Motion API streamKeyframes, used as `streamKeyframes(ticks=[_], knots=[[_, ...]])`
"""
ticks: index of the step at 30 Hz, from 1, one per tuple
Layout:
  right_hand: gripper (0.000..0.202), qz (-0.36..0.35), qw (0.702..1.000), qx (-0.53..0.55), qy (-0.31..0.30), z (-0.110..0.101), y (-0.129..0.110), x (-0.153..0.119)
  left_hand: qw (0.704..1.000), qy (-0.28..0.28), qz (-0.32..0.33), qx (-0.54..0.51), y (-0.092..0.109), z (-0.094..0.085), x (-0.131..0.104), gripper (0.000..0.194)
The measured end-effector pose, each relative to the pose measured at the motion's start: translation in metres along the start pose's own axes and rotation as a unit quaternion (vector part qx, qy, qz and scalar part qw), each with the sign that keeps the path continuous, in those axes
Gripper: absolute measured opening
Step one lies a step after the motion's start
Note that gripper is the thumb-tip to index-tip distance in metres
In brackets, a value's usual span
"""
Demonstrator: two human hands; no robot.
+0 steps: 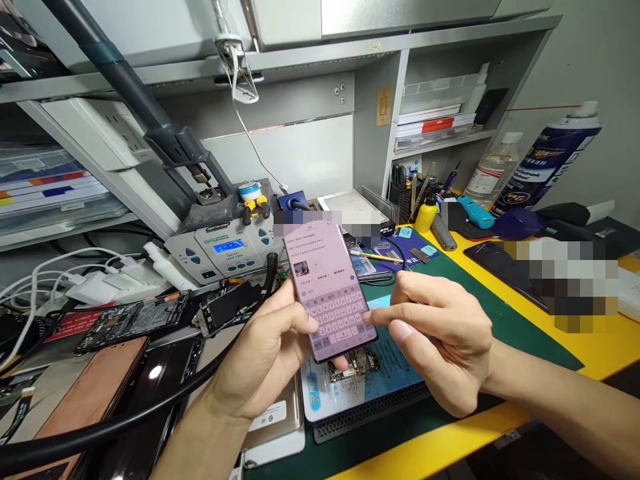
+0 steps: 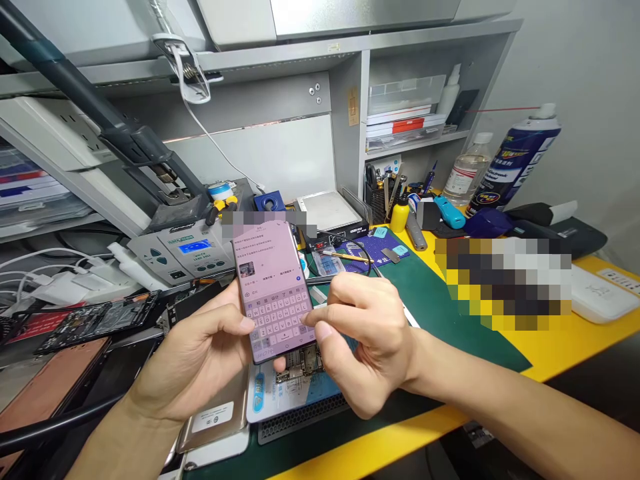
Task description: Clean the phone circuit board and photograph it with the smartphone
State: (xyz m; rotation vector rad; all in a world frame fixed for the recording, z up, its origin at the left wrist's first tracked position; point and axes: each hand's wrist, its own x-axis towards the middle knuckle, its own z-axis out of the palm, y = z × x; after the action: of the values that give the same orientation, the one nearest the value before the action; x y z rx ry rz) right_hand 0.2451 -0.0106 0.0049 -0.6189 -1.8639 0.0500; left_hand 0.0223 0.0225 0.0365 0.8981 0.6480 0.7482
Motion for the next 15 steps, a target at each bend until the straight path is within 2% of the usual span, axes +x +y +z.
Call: streamKeyframes(ticks=[15], knots=[[0.028,-0.003,1.0,-0.006,0.004,0.0011,-0.002,0.0016,1.0,0.003,-0.004,-0.007,0.0003,-0.0015,0.0,0.093]])
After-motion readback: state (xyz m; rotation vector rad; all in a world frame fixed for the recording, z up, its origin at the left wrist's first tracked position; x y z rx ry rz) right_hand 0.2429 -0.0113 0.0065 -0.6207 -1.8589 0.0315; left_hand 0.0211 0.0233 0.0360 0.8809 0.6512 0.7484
